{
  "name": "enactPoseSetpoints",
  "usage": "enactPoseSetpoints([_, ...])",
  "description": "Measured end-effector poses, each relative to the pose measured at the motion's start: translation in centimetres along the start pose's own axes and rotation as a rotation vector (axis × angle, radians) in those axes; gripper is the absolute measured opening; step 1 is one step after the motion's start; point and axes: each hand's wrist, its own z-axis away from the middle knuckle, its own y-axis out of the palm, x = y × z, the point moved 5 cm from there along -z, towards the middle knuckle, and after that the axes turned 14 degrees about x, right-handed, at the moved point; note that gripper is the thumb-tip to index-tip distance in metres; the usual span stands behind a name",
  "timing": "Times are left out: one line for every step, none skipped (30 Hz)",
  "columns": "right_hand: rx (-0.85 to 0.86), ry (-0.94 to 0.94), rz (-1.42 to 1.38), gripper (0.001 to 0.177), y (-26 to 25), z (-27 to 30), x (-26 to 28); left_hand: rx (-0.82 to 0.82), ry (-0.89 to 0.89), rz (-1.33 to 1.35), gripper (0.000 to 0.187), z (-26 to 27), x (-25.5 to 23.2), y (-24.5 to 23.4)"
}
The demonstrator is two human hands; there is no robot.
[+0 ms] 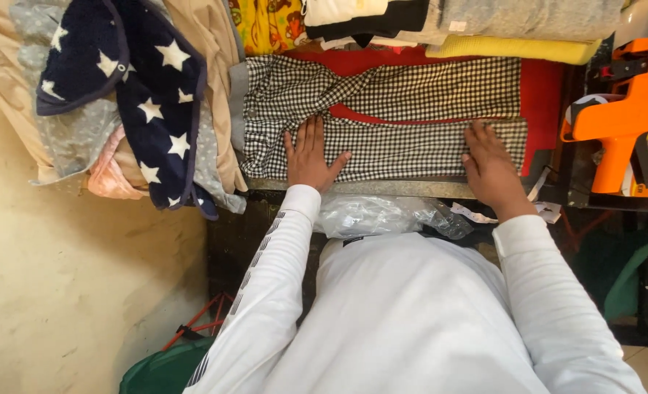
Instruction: Folding and organizing various children's clothing items and blankets on a work surface, likely in preparation for tagging.
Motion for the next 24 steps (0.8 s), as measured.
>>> enactPoseSetpoints([-0.003,0.003,0.0,0.057,0.4,0.4,-0.4,0.0,0.004,0.0,0.1,0.0,0.0,-0.1])
enactPoseSetpoints([-0.143,-0.03,0.035,0.046,0.3,1.2,-0.5,-0.008,0.008,-0.007,0.099,0.0,0.1,0.0])
enactPoseSetpoints([-0.283,-0.064,0.069,0.038,0.2,2.0,-0.8,-0.015,0.011,-0.013,0.098,0.0,0.0,0.0])
enactPoseSetpoints([-0.282,-0.058,0.068,0.038,0.9,2.5,-2.4,-0.009,0.015,-0.013,0.098,0.0,0.0,0.2])
enactPoseSetpoints([-0.348,0.064,0.125,0.031,1.3,3.3,-4.4,-0.013,0.01,-0.025,0.098,-0.1,0.0,0.3])
enactPoseSetpoints([-0.418,0.182,0.183,0.025,1.7,3.8,-6.3,-0.023,0.004,-0.038,0.098,-0.3,0.1,0.2])
enactPoseSetpoints([-0.421,0.185,0.182,0.025,2.0,3.9,-7.9,-0.024,0.008,-0.04,0.098,-0.4,-0.1,0.2])
enactPoseSetpoints([-0.351,0.291,0.156,0.022,2.9,4.1,-10.0,-0.022,0.002,-0.045,0.098,-0.3,-0.1,0.1])
enactPoseSetpoints([-0.28,0.397,0.129,0.019,3.7,4.3,-12.0,-0.02,-0.004,-0.05,0.097,-0.2,-0.2,0.1])
enactPoseSetpoints([-0.281,0.4,0.125,0.019,3.4,4.6,-11.1,-0.018,-0.002,-0.054,0.097,-0.3,-0.1,0.2])
enactPoseSetpoints([-0.24,0.428,0.105,0.025,3.4,4.8,-10.2,-0.018,-0.001,-0.057,0.097,-0.3,0.0,0.4])
enactPoseSetpoints([-0.199,0.453,0.086,0.031,3.2,4.9,-9.4,-0.021,-0.001,-0.06,0.097,-0.4,0.0,0.4])
enactPoseSetpoints([-0.201,0.452,0.082,0.031,2.6,5.1,-8.1,-0.022,0.0,-0.064,0.097,-0.5,0.1,0.4])
enactPoseSetpoints([-0.206,0.443,0.035,0.033,2.2,5.3,-6.8,-0.033,0.011,-0.054,0.097,-0.5,0.1,0.5])
enactPoseSetpoints([-0.211,0.433,-0.013,0.034,1.8,5.6,-5.5,-0.043,0.023,-0.043,0.097,-0.5,0.1,0.5])
enactPoseSetpoints([-0.209,0.437,-0.016,0.034,1.5,5.6,-4.8,-0.039,0.025,-0.045,0.097,-0.5,0.2,0.5])
enactPoseSetpoints([-0.216,0.432,-0.037,0.034,1.2,5.7,-4.2,-0.041,0.02,-0.055,0.096,-0.5,0.2,0.4])
enactPoseSetpoints([-0.223,0.43,-0.056,0.034,0.9,5.9,-3.6,-0.043,0.017,-0.061,0.096,-0.5,0.0,0.5])
enactPoseSetpoints([-0.222,0.438,-0.057,0.034,1.3,6.0,-3.7,-0.037,0.021,-0.061,0.096,-0.6,0.0,0.4])
enactPoseSetpoints([-0.269,0.386,-0.028,0.033,1.4,6.3,-3.4,-0.041,0.02,-0.069,0.096,-0.6,-0.1,0.4])
enactPoseSetpoints([-0.317,0.334,0.001,0.033,1.6,6.5,-3.2,-0.046,0.019,-0.077,0.097,-0.5,-0.1,0.4])
enactPoseSetpoints([-0.315,0.341,0.002,0.033,1.8,6.8,-3.3,-0.04,0.024,-0.075,0.097,-0.4,-0.4,0.3])
enactPoseSetpoints([-0.352,0.299,0.005,0.032,1.8,7.2,-3.1,-0.036,0.016,-0.078,0.096,-0.3,-0.5,0.2])
enactPoseSetpoints([-0.392,0.249,0.008,0.031,1.6,7.2,-2.9,-0.039,0.005,-0.081,0.096,-0.4,-0.7,-0.1])
